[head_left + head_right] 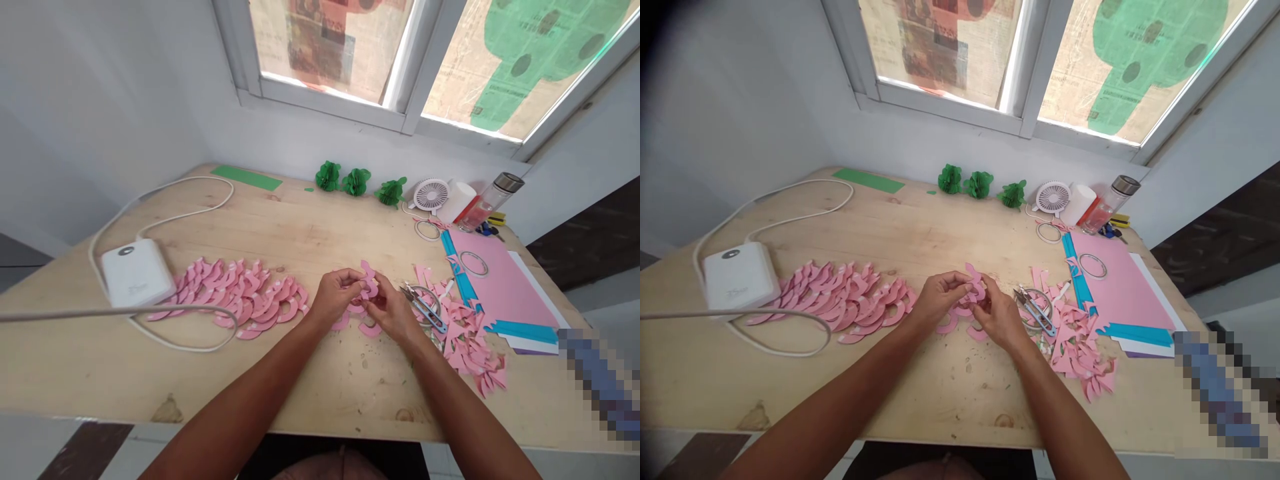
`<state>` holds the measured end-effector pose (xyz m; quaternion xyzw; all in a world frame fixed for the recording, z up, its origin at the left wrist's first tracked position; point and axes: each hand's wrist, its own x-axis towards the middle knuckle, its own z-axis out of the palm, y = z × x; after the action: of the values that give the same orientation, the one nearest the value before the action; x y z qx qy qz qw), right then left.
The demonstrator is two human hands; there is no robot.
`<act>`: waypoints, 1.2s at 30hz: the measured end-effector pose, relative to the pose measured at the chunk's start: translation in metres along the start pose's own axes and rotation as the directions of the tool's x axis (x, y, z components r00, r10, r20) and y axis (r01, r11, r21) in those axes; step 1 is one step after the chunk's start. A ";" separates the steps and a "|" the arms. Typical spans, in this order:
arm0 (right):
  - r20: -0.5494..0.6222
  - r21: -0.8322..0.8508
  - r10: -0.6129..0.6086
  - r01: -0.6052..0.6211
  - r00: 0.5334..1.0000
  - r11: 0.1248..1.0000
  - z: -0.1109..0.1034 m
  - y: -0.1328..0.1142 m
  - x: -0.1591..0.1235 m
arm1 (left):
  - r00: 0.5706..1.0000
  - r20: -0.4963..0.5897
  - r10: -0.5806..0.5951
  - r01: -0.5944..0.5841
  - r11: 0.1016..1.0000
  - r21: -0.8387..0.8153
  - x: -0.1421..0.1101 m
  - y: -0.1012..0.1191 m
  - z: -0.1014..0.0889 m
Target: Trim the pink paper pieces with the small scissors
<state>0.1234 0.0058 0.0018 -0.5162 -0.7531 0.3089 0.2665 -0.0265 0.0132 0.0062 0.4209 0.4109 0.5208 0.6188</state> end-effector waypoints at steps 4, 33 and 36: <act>-0.064 0.003 -0.004 0.004 0.998 1.000 -0.001 0.000 0.001 | 1.000 0.001 -0.008 0.008 1.000 -0.028 -0.001 -0.002 0.003; -0.189 -0.105 -0.025 0.005 0.982 0.994 -0.005 -0.002 0.000 | 0.996 -0.079 0.032 -0.039 0.996 -0.084 -0.003 0.013 -0.001; -0.274 0.042 0.025 -0.014 0.961 0.999 -0.011 -0.004 0.001 | 1.000 0.013 -0.005 0.005 1.000 -0.007 -0.004 0.010 0.001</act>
<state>0.1286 0.0078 0.0128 -0.5561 -0.6973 0.2520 0.3755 -0.0287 0.0103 0.0160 0.4208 0.4061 0.5180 0.6242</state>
